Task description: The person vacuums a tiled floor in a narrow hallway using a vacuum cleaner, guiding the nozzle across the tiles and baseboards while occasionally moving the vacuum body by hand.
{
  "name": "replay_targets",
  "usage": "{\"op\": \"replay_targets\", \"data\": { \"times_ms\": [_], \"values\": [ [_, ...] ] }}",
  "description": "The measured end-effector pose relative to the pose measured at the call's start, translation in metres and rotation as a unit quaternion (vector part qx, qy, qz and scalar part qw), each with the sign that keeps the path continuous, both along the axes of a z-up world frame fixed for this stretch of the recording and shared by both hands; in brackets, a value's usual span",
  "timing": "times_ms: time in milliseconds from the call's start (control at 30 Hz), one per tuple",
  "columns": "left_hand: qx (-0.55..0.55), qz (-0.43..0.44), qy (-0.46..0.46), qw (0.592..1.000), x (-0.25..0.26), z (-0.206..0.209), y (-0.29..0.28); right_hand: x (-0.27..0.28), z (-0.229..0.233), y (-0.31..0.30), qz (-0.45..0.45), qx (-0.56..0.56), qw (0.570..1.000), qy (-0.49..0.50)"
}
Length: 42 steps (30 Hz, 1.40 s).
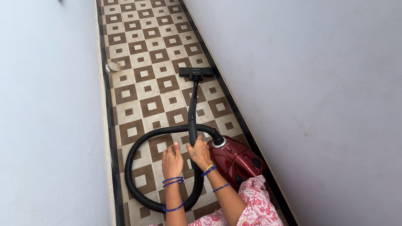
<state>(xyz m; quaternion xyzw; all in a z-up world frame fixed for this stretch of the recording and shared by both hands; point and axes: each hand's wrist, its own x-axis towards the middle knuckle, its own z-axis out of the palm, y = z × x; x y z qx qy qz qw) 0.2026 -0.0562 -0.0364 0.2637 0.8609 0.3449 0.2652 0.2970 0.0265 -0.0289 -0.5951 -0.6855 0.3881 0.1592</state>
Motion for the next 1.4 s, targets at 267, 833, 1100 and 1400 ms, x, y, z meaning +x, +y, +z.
{"op": "replay_targets", "data": {
  "times_ms": [267, 833, 1100, 1400],
  "values": [
    [0.014, 0.000, -0.041, 0.999, -0.025, -0.005, -0.011, -0.001, -0.033, -0.097, -0.061, -0.086, 0.988, 0.110],
    [0.147, -0.010, -0.277, 0.950, 0.009, 0.021, 0.002, 0.008, -0.036, 0.011, 0.117, -0.138, 0.962, 0.205],
    [-0.004, -0.068, 0.039, 0.997, 0.035, 0.048, 0.062, 0.033, 0.014, 0.011, 0.006, -0.080, 0.945, 0.317],
    [-0.121, -0.038, 0.087, 0.988, -0.036, 0.067, 0.104, 0.031, 0.010, 0.015, 0.005, 0.018, 0.970, 0.243]
  ]
}}
